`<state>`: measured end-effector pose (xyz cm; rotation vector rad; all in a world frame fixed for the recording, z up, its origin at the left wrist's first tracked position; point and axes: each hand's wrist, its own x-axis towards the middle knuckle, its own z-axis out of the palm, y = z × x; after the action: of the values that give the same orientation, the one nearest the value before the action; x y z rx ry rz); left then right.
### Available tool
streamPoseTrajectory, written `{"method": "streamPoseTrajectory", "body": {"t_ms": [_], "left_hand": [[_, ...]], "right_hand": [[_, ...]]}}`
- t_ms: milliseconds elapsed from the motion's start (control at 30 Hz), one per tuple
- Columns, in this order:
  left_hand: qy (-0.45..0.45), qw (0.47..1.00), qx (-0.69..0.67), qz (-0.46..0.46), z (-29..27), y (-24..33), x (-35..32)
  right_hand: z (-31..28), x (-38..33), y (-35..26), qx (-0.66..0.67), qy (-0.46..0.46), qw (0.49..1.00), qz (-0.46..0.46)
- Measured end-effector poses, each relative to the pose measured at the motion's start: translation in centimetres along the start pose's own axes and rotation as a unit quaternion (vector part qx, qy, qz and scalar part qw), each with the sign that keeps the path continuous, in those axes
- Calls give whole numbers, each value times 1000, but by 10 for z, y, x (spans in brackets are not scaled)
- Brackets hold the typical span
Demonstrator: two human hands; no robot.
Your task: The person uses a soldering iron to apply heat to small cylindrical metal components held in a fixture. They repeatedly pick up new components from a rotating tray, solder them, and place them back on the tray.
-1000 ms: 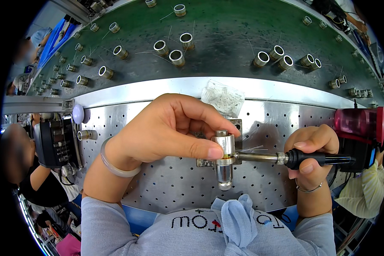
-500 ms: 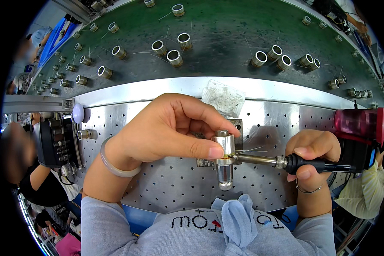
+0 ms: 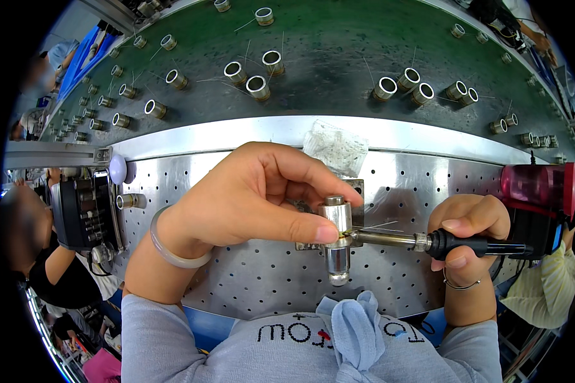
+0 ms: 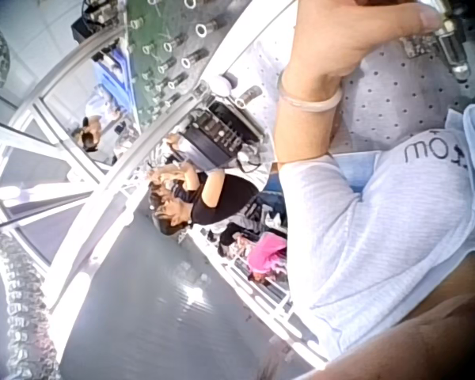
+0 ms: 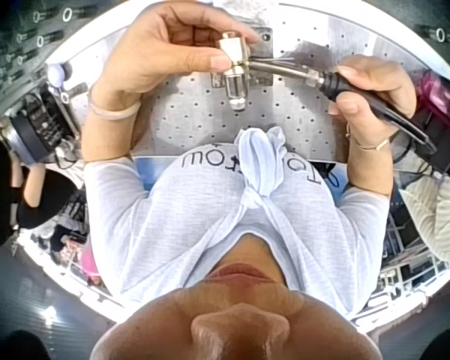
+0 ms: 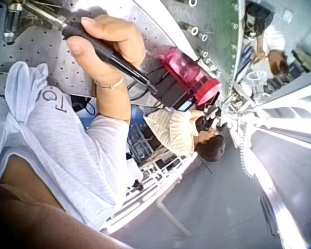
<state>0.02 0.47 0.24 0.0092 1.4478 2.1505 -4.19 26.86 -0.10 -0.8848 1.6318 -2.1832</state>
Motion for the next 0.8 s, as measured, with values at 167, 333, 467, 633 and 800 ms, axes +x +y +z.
{"method": "streamPoseTrajectory", "body": {"t_ms": [167, 333, 467, 633, 800], "left_hand": [[-8, 1000, -3, 0, 1, 0, 2], [-20, 995, -78, 59, 4, -4, 6], [-27, 991, -108, 70, -1, -8, 13], [-61, 995, -73, 36, -10, -2, 9], [122, 980, 4, 155, -40, 24, 7]], "right_hand": [[0, 0, -3, -13, 12, 1000, 4], [0, 5, -7, 16, 99, 995, -1], [-5, 6, -7, 20, 106, 994, 4], [-1, 6, -6, 11, 123, 992, 7], [0, 3, -5, 30, 135, 990, 13]]}}
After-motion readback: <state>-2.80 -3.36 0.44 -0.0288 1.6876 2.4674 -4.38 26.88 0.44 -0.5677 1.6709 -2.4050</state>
